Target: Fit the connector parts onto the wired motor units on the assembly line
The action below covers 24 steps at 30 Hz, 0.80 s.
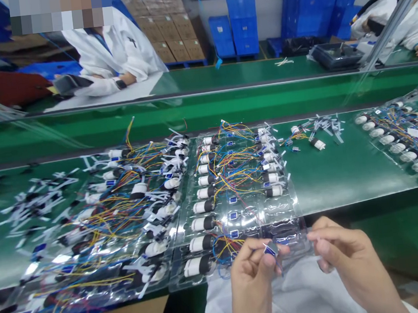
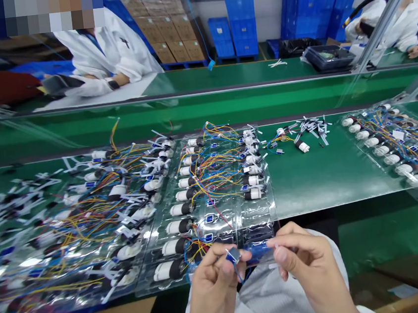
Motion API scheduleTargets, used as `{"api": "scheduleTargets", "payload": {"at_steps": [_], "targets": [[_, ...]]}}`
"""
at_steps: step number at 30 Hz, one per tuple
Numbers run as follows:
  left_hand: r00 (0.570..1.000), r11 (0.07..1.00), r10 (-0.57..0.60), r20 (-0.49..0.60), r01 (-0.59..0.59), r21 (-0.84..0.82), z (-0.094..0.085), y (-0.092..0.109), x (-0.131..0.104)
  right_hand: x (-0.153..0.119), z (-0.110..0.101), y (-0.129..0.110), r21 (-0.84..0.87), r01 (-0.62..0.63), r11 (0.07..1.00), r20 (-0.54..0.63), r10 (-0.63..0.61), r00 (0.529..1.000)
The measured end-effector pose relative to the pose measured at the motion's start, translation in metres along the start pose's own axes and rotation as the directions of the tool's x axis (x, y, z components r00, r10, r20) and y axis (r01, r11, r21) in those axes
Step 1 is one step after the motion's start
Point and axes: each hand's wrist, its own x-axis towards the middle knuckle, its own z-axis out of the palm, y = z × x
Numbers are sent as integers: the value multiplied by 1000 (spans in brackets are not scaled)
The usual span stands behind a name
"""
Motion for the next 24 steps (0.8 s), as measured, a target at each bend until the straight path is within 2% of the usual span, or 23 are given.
{"api": "scheduleTargets", "payload": {"at_steps": [5, 9, 12, 17, 24], "targets": [[999, 999, 32, 33, -33, 30, 7, -1, -4, 0, 10, -8, -146, 28, 989, 20, -25, 999], [991, 998, 16, 132, -23, 55, 7, -5, -5, 0, 14, -13, -303, 83, 949, 13, -83, 996], [984, 980, 76, 162, -104, 171, 10, -5, -8, -2, 14, -13, -387, 117, 915, 73, -96, 993], [980, 931, 188, 67, -200, 304, 16, -5, -17, -5, 13, -12, -475, 142, 869, 120, -96, 988], [924, 823, 332, 189, -381, 421, 12, -7, -18, -6, 14, -13, -511, 206, 834, 139, -157, 978]]}}
